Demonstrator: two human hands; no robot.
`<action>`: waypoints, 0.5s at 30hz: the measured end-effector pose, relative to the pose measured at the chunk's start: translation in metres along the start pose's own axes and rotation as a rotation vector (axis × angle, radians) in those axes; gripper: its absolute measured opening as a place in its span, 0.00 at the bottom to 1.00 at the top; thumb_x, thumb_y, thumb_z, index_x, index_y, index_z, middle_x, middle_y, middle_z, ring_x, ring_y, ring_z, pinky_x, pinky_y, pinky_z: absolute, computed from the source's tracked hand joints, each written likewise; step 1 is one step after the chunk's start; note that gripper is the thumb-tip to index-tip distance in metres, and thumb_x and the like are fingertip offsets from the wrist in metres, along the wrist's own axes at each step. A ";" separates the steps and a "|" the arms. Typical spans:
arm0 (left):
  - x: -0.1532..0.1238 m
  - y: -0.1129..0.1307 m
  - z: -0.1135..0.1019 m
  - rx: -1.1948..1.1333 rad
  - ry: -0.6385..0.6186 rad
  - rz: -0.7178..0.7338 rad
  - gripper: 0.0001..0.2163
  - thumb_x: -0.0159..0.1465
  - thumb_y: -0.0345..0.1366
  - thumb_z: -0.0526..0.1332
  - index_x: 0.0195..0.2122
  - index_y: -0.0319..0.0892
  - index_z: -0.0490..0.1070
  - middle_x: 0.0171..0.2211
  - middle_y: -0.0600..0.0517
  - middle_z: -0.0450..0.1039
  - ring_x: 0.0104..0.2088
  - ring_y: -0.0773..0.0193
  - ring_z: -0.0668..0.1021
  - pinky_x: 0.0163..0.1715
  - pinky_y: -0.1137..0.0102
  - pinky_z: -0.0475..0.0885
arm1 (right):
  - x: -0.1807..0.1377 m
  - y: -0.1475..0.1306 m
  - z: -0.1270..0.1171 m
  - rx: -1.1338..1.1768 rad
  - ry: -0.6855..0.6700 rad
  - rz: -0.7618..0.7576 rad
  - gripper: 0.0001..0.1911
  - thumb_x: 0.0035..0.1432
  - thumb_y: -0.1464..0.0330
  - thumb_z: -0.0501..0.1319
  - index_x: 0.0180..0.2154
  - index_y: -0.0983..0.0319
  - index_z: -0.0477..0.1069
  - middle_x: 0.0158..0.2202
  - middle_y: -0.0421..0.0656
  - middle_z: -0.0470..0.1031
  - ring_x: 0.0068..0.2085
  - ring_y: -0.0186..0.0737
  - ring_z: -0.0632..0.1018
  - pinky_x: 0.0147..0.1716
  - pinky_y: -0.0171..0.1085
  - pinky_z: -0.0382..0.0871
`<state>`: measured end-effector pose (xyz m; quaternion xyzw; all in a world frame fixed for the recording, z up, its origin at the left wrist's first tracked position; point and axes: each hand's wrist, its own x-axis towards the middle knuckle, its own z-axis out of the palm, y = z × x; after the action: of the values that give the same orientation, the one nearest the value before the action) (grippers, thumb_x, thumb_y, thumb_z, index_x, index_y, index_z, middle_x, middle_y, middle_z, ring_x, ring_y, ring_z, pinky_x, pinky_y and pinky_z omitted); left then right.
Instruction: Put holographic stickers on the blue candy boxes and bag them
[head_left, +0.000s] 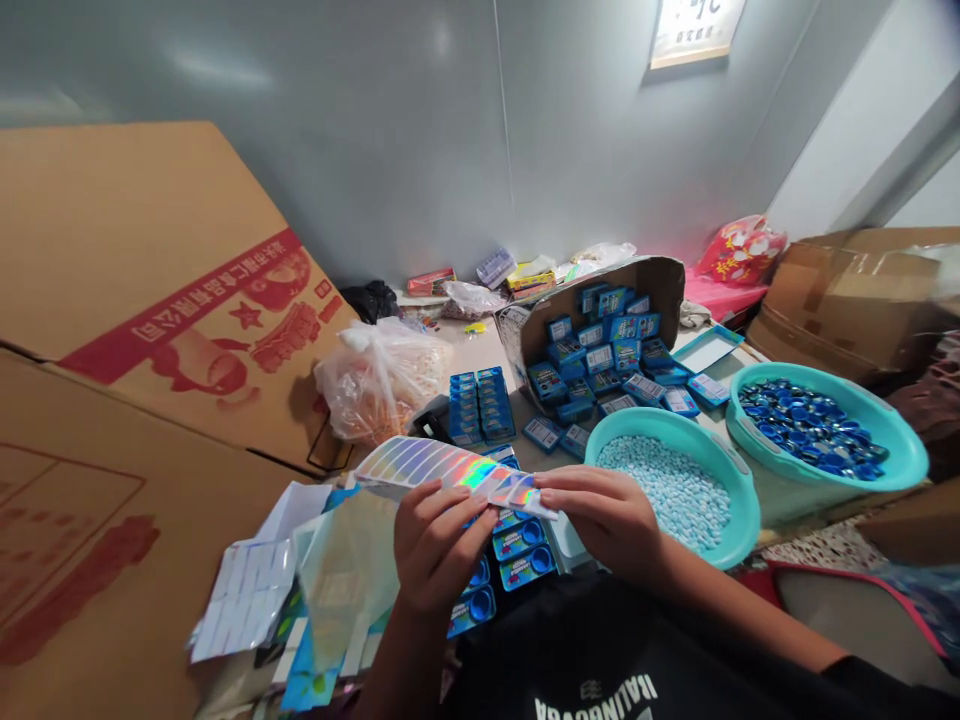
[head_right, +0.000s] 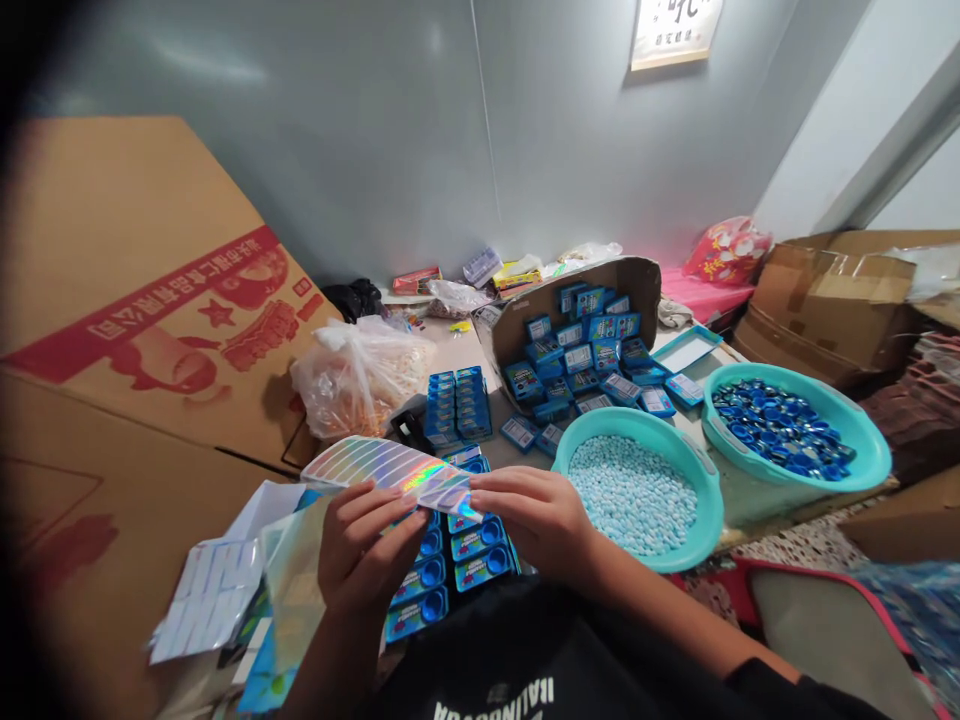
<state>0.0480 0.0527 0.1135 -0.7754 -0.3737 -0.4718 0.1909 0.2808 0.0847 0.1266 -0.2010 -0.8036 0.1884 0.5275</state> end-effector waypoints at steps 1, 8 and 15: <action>-0.003 0.000 -0.001 -0.005 0.006 0.002 0.13 0.57 0.27 0.67 0.40 0.53 0.76 0.36 0.53 0.80 0.41 0.59 0.80 0.50 0.56 0.71 | 0.001 -0.001 0.000 0.003 -0.008 -0.023 0.21 0.61 0.80 0.56 0.52 0.57 0.73 0.45 0.48 0.81 0.48 0.40 0.81 0.45 0.39 0.78; 0.002 0.000 -0.006 0.034 0.014 0.031 0.14 0.57 0.26 0.67 0.42 0.52 0.76 0.35 0.53 0.78 0.41 0.61 0.79 0.52 0.58 0.70 | -0.001 -0.004 0.004 -0.015 -0.006 -0.058 0.20 0.62 0.77 0.58 0.52 0.55 0.73 0.44 0.47 0.81 0.49 0.43 0.79 0.45 0.43 0.77; 0.022 0.031 0.020 -0.318 0.143 -0.732 0.10 0.65 0.39 0.62 0.47 0.47 0.76 0.41 0.49 0.75 0.43 0.60 0.77 0.46 0.65 0.72 | -0.004 -0.012 0.032 0.005 0.117 0.134 0.23 0.60 0.80 0.60 0.53 0.54 0.72 0.45 0.47 0.78 0.45 0.39 0.80 0.42 0.38 0.78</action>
<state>0.0895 0.0546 0.1244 -0.5762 -0.5333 -0.6132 -0.0866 0.2509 0.0692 0.1173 -0.2635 -0.7557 0.2133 0.5604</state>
